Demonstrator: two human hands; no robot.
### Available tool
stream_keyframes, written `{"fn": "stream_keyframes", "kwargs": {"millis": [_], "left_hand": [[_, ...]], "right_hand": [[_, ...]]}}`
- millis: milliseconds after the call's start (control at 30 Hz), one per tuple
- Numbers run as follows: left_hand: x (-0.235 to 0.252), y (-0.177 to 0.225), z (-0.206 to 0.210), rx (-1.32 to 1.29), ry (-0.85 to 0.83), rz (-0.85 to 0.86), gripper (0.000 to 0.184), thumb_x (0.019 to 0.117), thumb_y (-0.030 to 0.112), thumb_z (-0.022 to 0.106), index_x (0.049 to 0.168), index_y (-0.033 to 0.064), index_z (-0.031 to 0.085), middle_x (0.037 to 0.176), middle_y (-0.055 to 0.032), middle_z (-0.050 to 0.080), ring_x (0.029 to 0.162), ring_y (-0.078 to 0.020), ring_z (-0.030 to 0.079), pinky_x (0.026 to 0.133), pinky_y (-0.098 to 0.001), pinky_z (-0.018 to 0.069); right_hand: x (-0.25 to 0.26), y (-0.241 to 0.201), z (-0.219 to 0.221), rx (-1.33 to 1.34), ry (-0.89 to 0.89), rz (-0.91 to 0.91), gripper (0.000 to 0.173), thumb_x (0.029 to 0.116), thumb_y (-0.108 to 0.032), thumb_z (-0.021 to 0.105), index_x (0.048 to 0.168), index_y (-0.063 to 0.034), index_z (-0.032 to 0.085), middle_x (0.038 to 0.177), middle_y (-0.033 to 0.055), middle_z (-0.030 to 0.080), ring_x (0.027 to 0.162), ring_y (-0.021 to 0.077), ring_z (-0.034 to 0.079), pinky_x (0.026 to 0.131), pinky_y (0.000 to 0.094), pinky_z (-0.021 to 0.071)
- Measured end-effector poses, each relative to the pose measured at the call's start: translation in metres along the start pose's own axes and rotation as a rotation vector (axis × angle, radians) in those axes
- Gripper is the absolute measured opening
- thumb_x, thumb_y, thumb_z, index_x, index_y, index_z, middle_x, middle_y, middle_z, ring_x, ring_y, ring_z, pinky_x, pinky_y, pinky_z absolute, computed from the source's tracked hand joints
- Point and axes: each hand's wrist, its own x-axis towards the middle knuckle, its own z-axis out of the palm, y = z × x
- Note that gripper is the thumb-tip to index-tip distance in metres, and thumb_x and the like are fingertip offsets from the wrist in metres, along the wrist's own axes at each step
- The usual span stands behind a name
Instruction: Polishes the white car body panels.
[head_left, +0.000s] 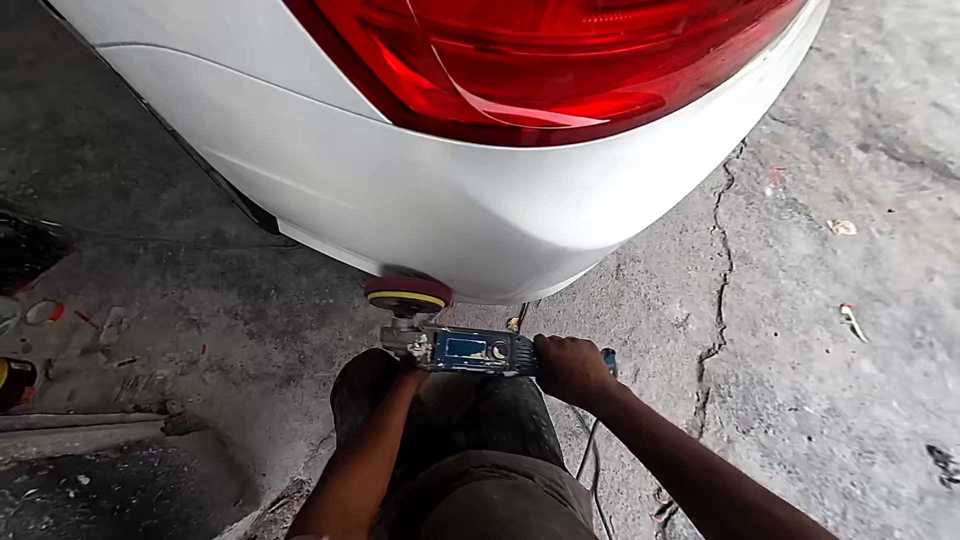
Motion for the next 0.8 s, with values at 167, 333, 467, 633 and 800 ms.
{"fn": "stream_keyframes", "kwargs": {"millis": [167,333,467,633,800], "left_hand": [[0.006,0.003,-0.072,-0.208,0.25,0.14,0.055,0.0906,-0.01,0.068,0.141,-0.0066,0.048,0.138,-0.0215,0.055,0.123,-0.0201,0.054,0.107,-0.0352,0.0444],[-0.023,0.026,-0.064,0.276,0.158,0.235,0.051,0.089,0.015,0.08,0.131,-0.0069,0.061,0.132,-0.0262,0.063,0.128,-0.0354,0.057,0.112,-0.0502,0.0423],[-0.053,0.06,-0.005,0.435,-0.043,0.448,0.044,0.0844,0.032,0.08,0.115,0.0015,0.072,0.112,-0.0189,0.072,0.111,-0.0333,0.068,0.1,-0.0558,0.0515],[-0.097,0.142,0.046,0.626,-0.327,0.566,0.051,0.0939,0.057,0.061,0.101,0.0076,0.073,0.095,-0.012,0.073,0.096,-0.0302,0.071,0.084,-0.0558,0.0542],[-0.094,0.12,0.048,0.651,-0.332,0.473,0.048,0.0943,0.052,0.06,0.107,0.0077,0.072,0.1,-0.0139,0.073,0.101,-0.0317,0.07,0.088,-0.0563,0.0537]], "right_hand": [[0.01,-0.06,-0.027,0.068,0.266,-0.14,0.027,0.0779,-0.022,0.079,0.096,-0.0063,0.066,0.082,0.0133,0.068,0.076,0.0353,0.07,0.061,0.056,0.0534],[-0.004,-0.005,-0.012,0.108,0.271,-0.161,0.037,0.0718,-0.023,0.085,0.099,-0.0065,0.067,0.084,0.0113,0.069,0.079,0.032,0.071,0.066,0.0544,0.0557],[-0.04,0.095,0.039,0.326,0.114,-0.052,0.043,0.0721,-0.025,0.086,0.107,-0.0076,0.067,0.096,0.0117,0.072,0.094,0.0312,0.071,0.083,0.0582,0.0561],[-0.074,0.167,0.071,0.882,-0.061,0.131,0.082,0.0646,-0.014,0.095,0.136,-0.0011,0.057,0.128,0.0113,0.067,0.121,0.0157,0.063,0.109,0.0355,0.0493],[-0.052,0.162,0.085,0.859,-0.112,0.107,0.083,0.0634,-0.014,0.096,0.136,-0.0015,0.057,0.129,0.0133,0.067,0.123,0.0199,0.063,0.11,0.0403,0.0488]]}}
